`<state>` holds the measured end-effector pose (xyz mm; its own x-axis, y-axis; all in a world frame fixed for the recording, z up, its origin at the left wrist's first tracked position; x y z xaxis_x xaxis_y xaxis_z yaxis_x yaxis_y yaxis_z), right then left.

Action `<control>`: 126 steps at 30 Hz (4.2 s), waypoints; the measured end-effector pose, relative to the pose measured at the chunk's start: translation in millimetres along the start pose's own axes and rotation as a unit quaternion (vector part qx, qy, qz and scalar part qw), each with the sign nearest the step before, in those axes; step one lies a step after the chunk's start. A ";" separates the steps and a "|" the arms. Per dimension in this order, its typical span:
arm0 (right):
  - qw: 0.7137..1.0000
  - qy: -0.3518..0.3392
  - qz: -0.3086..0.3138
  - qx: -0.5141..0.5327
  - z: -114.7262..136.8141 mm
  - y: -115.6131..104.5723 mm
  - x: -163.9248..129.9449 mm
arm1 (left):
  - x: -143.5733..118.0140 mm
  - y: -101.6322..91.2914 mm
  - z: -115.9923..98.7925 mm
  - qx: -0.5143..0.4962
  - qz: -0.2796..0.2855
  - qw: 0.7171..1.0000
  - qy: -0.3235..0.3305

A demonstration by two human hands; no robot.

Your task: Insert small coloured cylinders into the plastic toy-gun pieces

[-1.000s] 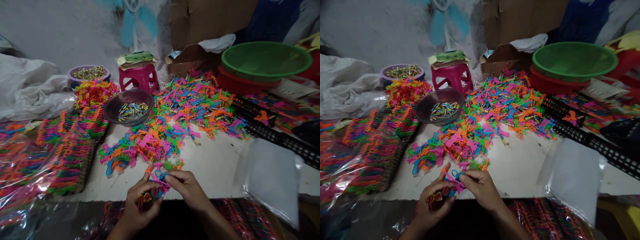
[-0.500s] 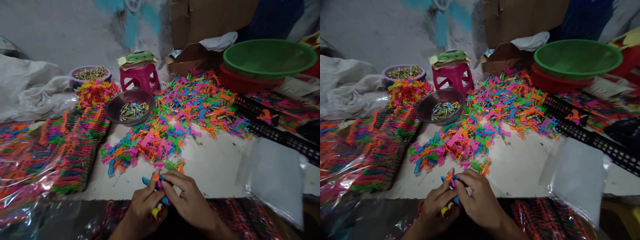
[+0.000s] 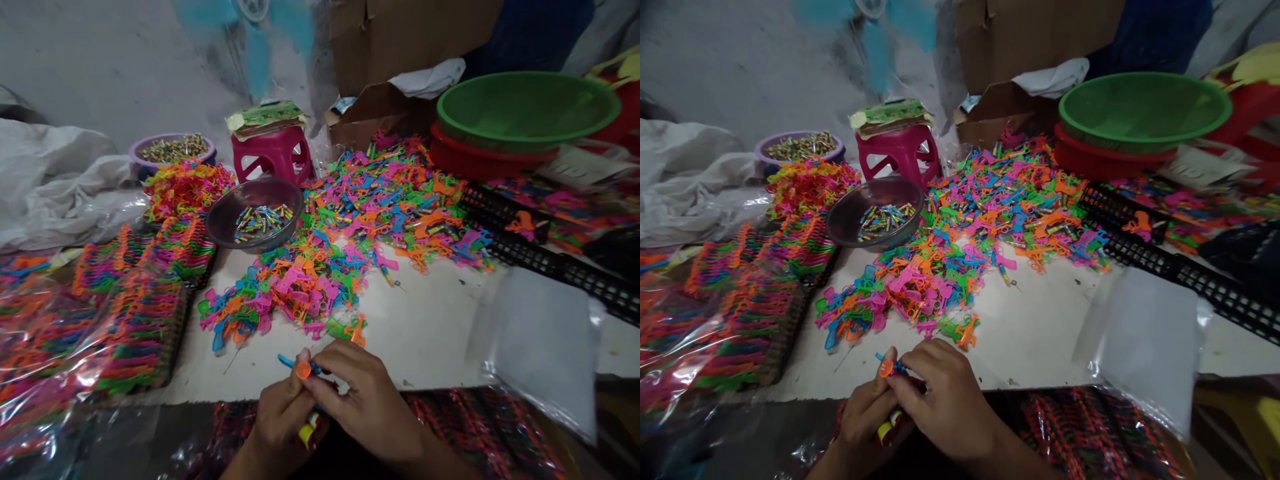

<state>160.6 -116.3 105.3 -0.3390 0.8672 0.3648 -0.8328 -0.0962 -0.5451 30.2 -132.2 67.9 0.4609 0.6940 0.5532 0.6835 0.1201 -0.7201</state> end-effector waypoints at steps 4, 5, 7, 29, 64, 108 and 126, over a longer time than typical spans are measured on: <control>0.999 -0.014 0.030 -0.013 -0.4 -0.7 0.8 | -0.7 1.3 3.1 -0.009 0.015 1.000 0.000; 0.999 -0.021 0.037 -0.013 -0.4 -1.3 1.1 | -0.6 1.5 3.3 -0.010 0.016 1.000 0.000; 0.998 -0.033 0.047 -0.014 -0.3 -2.7 1.7 | -0.8 2.2 3.2 -0.012 0.014 1.000 0.000; 0.995 0.043 -0.052 0.076 -32.0 -24.4 4.1 | 5.6 1.6 24.9 -0.249 0.069 0.912 -0.319; 0.946 0.194 -0.237 0.105 -60.6 52.7 -26.1 | -2.6 32.9 23.2 -0.299 -0.019 0.882 -0.363; 0.914 0.222 -0.203 0.273 -90.4 12.4 -11.8 | -1.6 52.2 33.9 -0.516 0.078 0.658 -0.544; 0.928 0.218 -0.204 0.224 -76.5 25.8 -24.0 | 0.7 44.5 29.1 -0.481 0.174 0.715 -0.477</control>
<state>180.7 -102.2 24.7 0.1713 0.9821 0.0788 -0.9845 0.1737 -0.0246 44.5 -105.8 24.0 0.4156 0.7866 -0.4566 0.9058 -0.4035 0.1293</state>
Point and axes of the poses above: each hand's wrist, its own x-axis towards the middle knuckle, its own y-axis out of the palm, z = x × y, the point moved 3 cm from there along x, towards the middle knuckle, and after that the axes turned 7 degrees about -y, right-handed, at the moved point
